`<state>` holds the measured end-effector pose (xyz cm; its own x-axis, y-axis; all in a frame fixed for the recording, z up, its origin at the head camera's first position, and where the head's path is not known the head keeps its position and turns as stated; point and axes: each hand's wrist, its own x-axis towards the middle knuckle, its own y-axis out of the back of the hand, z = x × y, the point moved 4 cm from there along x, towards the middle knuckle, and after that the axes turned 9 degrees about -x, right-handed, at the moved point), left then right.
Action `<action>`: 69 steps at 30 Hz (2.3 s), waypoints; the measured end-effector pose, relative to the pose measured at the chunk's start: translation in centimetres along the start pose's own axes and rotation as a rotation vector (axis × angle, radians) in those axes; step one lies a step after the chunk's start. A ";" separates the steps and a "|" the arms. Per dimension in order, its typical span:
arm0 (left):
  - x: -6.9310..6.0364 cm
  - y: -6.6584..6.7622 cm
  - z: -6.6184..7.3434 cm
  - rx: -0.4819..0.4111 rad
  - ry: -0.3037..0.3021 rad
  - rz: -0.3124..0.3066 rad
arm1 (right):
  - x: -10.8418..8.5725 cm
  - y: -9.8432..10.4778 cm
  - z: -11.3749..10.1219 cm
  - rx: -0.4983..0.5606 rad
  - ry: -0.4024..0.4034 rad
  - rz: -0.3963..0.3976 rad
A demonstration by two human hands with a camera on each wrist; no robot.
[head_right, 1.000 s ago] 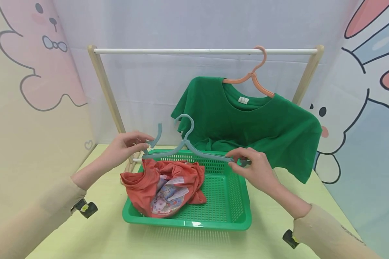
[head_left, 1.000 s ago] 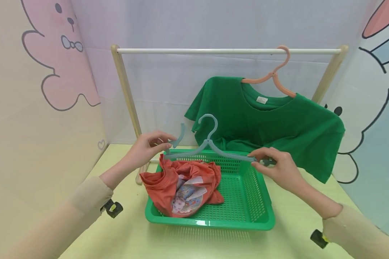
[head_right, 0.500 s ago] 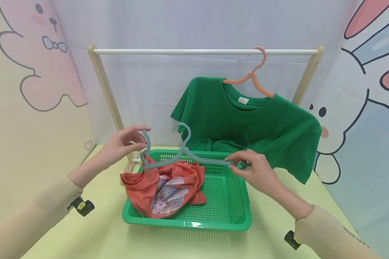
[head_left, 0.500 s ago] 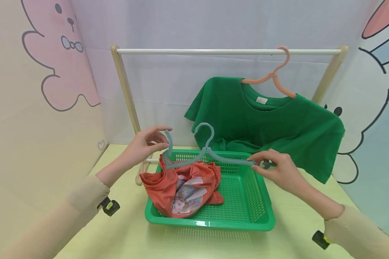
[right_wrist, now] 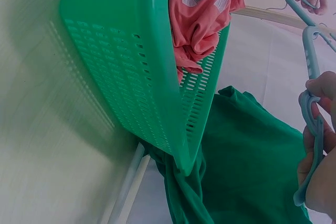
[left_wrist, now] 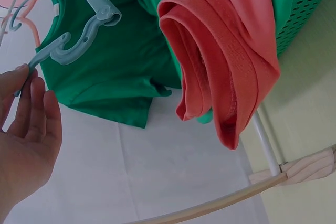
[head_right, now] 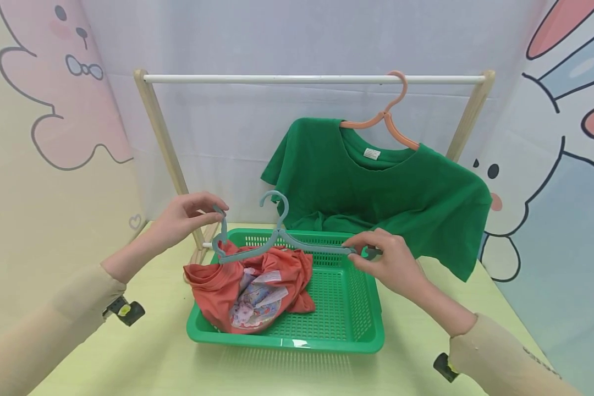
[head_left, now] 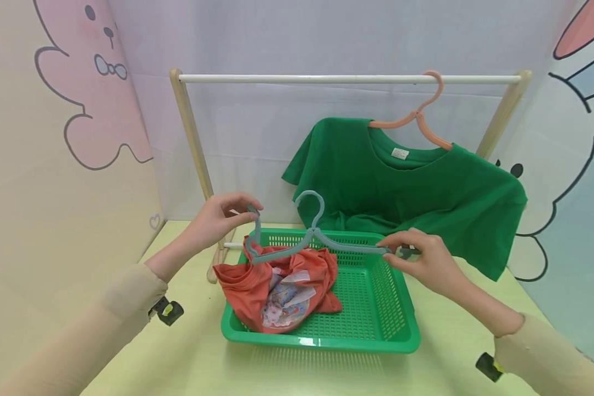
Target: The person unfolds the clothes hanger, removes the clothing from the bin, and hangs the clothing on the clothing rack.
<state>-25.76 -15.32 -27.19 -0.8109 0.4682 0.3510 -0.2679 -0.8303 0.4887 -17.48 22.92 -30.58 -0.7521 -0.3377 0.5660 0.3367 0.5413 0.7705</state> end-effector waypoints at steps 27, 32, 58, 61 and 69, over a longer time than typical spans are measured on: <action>-2.9 3.0 -3.5 0.127 -0.099 -0.056 | -0.1 2.0 1.0 0.043 -0.079 0.100; -3.1 2.8 -3.7 0.101 -0.084 -0.097 | -0.2 2.0 1.0 0.053 -0.097 0.101; -3.9 2.2 -3.9 0.083 -0.018 -0.049 | -0.2 0.9 0.6 -0.032 -0.178 0.072; -4.0 2.1 -3.9 0.074 -0.032 -0.051 | 0.0 0.7 0.4 -0.046 -0.183 0.057; -4.1 1.6 -4.1 0.073 -0.042 -0.053 | 0.9 0.1 -0.4 -0.030 -0.155 -0.012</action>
<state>-24.98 -19.82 -31.08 -0.7739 0.5242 0.3553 -0.2699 -0.7806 0.5638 -17.88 22.36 -29.88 -0.8340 -0.2196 0.5062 0.3423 0.5135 0.7869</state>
